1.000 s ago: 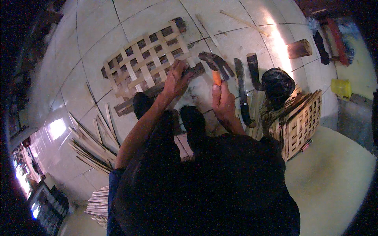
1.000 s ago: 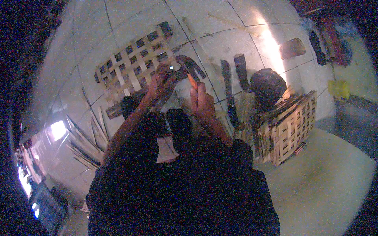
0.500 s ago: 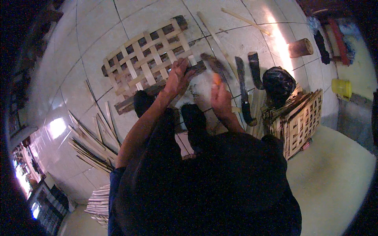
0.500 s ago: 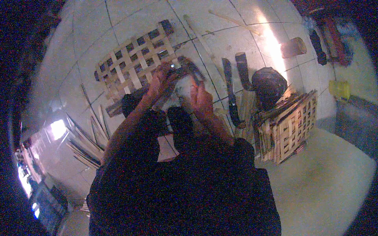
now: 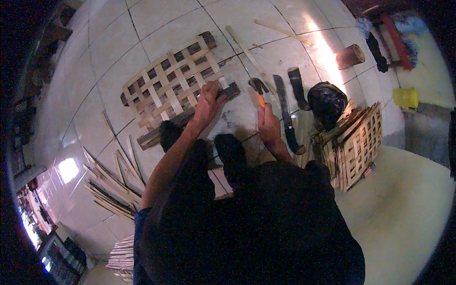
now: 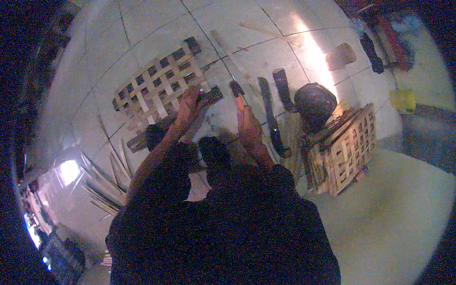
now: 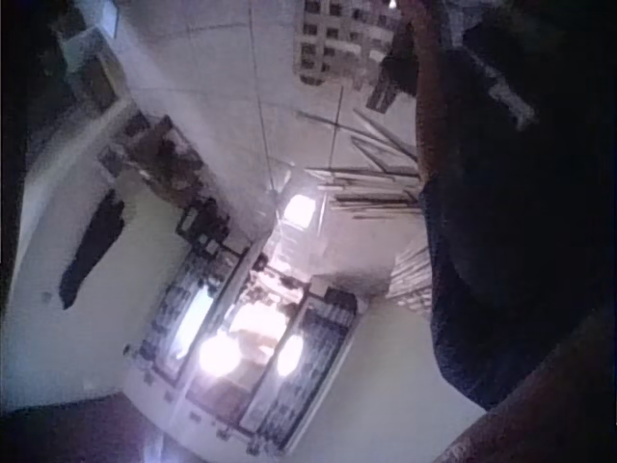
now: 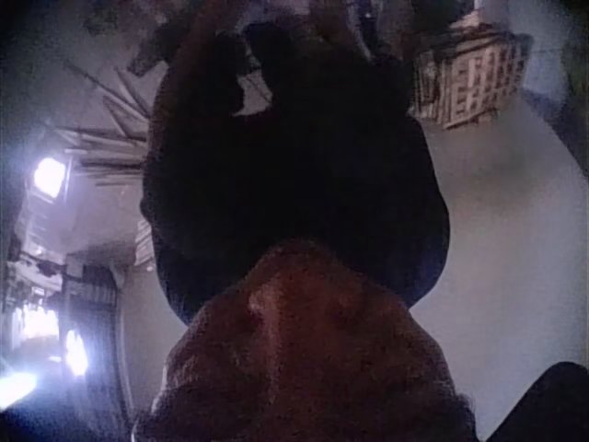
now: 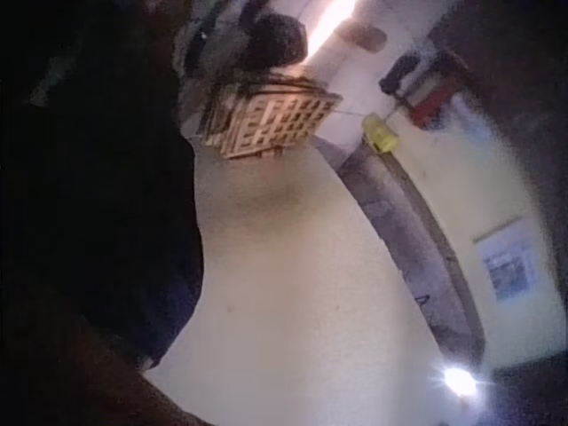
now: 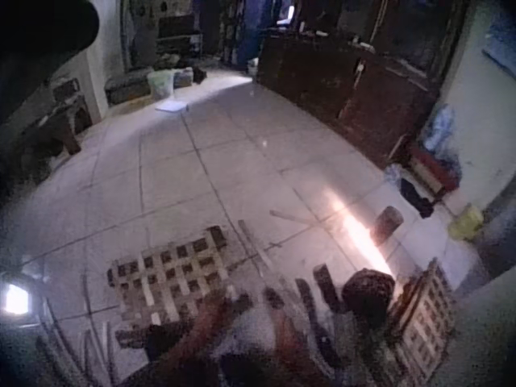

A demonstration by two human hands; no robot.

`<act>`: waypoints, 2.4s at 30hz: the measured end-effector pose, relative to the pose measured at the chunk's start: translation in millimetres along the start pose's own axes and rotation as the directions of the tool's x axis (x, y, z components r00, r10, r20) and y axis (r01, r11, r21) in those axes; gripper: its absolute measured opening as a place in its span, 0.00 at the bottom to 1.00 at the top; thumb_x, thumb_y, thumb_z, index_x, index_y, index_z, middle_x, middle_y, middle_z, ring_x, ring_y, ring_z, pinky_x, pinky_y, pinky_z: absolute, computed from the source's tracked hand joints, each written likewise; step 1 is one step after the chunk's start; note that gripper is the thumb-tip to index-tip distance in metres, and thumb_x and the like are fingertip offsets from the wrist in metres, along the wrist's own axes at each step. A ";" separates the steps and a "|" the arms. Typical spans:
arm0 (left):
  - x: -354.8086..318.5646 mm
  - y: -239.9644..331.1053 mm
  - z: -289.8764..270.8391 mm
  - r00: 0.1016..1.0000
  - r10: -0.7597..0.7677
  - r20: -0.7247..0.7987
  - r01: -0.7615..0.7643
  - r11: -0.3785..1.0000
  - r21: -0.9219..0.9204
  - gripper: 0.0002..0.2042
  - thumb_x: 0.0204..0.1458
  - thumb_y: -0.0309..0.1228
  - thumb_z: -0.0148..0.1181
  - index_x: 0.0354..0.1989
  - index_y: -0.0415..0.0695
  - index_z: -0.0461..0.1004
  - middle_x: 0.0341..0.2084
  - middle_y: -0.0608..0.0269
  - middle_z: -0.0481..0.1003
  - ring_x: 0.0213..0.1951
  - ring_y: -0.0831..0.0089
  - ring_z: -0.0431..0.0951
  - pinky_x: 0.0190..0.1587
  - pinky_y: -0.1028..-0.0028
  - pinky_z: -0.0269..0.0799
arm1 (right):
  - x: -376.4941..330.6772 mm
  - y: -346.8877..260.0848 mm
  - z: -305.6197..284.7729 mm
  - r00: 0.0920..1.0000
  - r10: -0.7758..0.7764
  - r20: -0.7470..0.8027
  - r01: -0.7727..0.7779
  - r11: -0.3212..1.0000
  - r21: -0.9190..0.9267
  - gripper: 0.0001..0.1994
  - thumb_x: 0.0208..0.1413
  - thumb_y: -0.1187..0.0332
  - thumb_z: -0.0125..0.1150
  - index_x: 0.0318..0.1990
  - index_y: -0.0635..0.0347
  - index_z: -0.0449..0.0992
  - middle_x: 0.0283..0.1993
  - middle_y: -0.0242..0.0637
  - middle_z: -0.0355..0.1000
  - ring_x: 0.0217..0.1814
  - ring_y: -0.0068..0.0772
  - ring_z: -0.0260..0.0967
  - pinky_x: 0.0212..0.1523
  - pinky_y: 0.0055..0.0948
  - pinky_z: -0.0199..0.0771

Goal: The person sits on the floor and assembles a wooden lattice by inserting thin wooden strips into a frame. They use a hammer to tap the strips into place and occasionally adjust the frame's position.

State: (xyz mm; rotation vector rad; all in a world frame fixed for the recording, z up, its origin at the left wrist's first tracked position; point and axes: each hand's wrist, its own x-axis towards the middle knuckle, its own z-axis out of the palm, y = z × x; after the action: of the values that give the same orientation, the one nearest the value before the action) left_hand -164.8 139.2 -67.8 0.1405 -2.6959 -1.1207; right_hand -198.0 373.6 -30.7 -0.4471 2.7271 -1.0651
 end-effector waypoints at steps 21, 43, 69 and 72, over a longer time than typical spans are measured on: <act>-55.9 -6.2 -61.3 0.996 0.016 -0.091 0.004 0.977 0.215 0.19 0.45 0.29 0.63 0.48 0.42 0.70 0.47 0.50 0.68 0.48 0.50 0.69 0.51 0.58 0.66 | 116.1 242.4 -177.0 0.896 -0.346 -0.278 -0.001 0.625 -0.781 0.12 0.62 0.63 0.47 0.41 0.64 0.71 0.30 0.43 0.67 0.32 0.43 0.64 0.35 0.38 0.65; -111.3 -26.6 -82.8 0.977 -0.176 -0.118 0.209 0.891 0.403 0.16 0.45 0.31 0.57 0.44 0.46 0.72 0.44 0.54 0.70 0.48 0.53 0.70 0.52 0.56 0.63 | 131.4 255.4 -193.1 0.965 -0.226 -0.130 0.044 0.633 -0.773 0.12 0.63 0.61 0.49 0.41 0.60 0.71 0.27 0.31 0.63 0.28 0.25 0.59 0.30 0.24 0.60; -101.1 57.1 -119.0 0.682 -0.717 -0.146 0.034 0.231 -0.972 0.12 0.55 0.30 0.58 0.43 0.34 0.75 0.33 0.60 0.77 0.33 0.76 0.76 0.38 0.76 0.73 | 16.3 -201.2 76.7 0.708 0.069 0.703 -0.576 0.633 0.517 0.10 0.60 0.61 0.58 0.37 0.57 0.72 0.26 0.23 0.64 0.25 0.14 0.56 0.26 0.18 0.59; -113.7 48.8 -114.8 0.618 -0.770 -0.156 0.030 0.222 -0.975 0.11 0.55 0.30 0.58 0.40 0.34 0.75 0.31 0.61 0.76 0.33 0.77 0.75 0.38 0.76 0.72 | -1.3 -209.4 84.2 0.682 -0.003 0.731 -0.597 0.575 0.559 0.10 0.60 0.60 0.58 0.36 0.57 0.72 0.25 0.22 0.63 0.23 0.14 0.55 0.24 0.18 0.59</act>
State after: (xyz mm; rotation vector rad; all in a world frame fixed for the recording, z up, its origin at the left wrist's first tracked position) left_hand -27.4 113.9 27.0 0.9533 -1.0253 -2.1070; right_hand -129.6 174.8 51.4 -0.1047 1.4112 -1.4578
